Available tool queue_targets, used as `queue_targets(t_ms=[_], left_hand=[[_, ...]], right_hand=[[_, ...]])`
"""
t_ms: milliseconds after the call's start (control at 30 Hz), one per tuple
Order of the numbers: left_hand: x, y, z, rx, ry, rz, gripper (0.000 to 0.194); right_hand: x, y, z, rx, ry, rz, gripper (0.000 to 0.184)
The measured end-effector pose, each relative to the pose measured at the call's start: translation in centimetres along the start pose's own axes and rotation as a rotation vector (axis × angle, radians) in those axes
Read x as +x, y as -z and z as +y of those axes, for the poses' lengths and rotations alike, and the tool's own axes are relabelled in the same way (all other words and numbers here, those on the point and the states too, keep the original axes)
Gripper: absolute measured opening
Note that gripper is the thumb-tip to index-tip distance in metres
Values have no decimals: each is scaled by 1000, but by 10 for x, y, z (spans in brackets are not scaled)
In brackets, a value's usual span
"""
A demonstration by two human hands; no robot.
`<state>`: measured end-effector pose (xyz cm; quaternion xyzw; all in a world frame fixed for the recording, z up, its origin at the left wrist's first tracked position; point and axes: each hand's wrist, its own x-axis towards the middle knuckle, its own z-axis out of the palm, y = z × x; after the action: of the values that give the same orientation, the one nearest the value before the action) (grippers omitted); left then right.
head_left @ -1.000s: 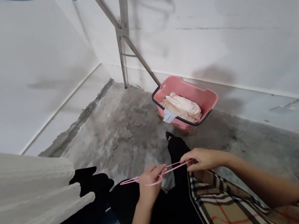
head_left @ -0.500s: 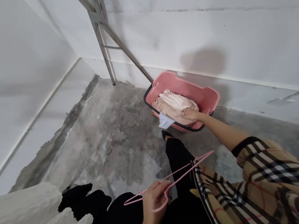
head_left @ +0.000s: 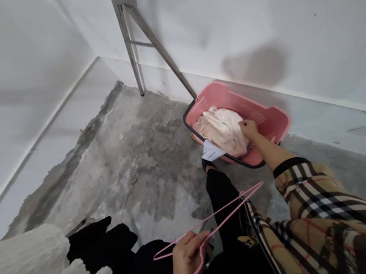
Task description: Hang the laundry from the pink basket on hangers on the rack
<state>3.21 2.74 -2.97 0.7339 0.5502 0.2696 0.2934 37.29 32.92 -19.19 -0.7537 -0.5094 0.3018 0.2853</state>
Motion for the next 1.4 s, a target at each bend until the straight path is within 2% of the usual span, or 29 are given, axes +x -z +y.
queue_targets(t_ms=[133,200,267,367,433,500,567,633,733,833,900,967,1033,1067,1100,1133,1233,1267,1300,1400], left_hand=[[-3,2,9,-16,-56,61,17],[-6,4,15,-30,-84,87,17],[-11,7,22,-41,-106,96,17],[-18,11,32,-77,-97,84,20],[-23,14,40,-133,-55,69,23],[-27,16,49,-192,-8,59,25],[-32,18,57,-218,9,64,25],[-37,18,64,-227,10,76,24],[-47,11,70,-278,38,46,22],[-59,1,70,-315,95,-12,20],[-66,-1,69,-328,127,-106,17],[-71,4,65,-399,165,-290,24],[-72,15,58,-538,227,-480,43],[-73,22,52,-612,282,-537,50],[-72,28,45,-675,352,-545,52],[-72,33,36,-715,438,-500,52],[-73,37,5,-730,672,-245,53],[-75,35,-6,-725,726,-194,54],[-78,31,-16,-728,775,-172,55],[-91,15,-39,-786,918,-204,52]], right_hand=[[20,30,-33,132,-4,90,33],[19,49,-64,199,40,87,36],[1,69,-104,292,143,50,37],[-61,100,-167,410,421,-97,36],[-120,117,-200,338,585,-228,32],[-180,127,-218,227,749,-521,30],[-231,128,-219,160,866,-827,31],[-269,122,-205,85,902,-1079,33],[-306,110,-170,-108,869,-1265,40],[-334,103,-137,-282,842,-1305,31],[-353,104,-121,-276,843,-1327,29],[-369,107,-111,-233,842,-1337,33],[-380,112,-105,-224,842,-1325,35],[-384,114,-103,-233,845,-1318,35],[-387,116,-102,-246,851,-1312,36],[-389,118,-101,-261,859,-1308,36],[-393,126,-102,-323,881,-1317,37],[-394,129,-103,-341,877,-1321,37],[-395,133,-104,-348,865,-1325,38],[-395,149,-104,-311,801,-1341,38]])
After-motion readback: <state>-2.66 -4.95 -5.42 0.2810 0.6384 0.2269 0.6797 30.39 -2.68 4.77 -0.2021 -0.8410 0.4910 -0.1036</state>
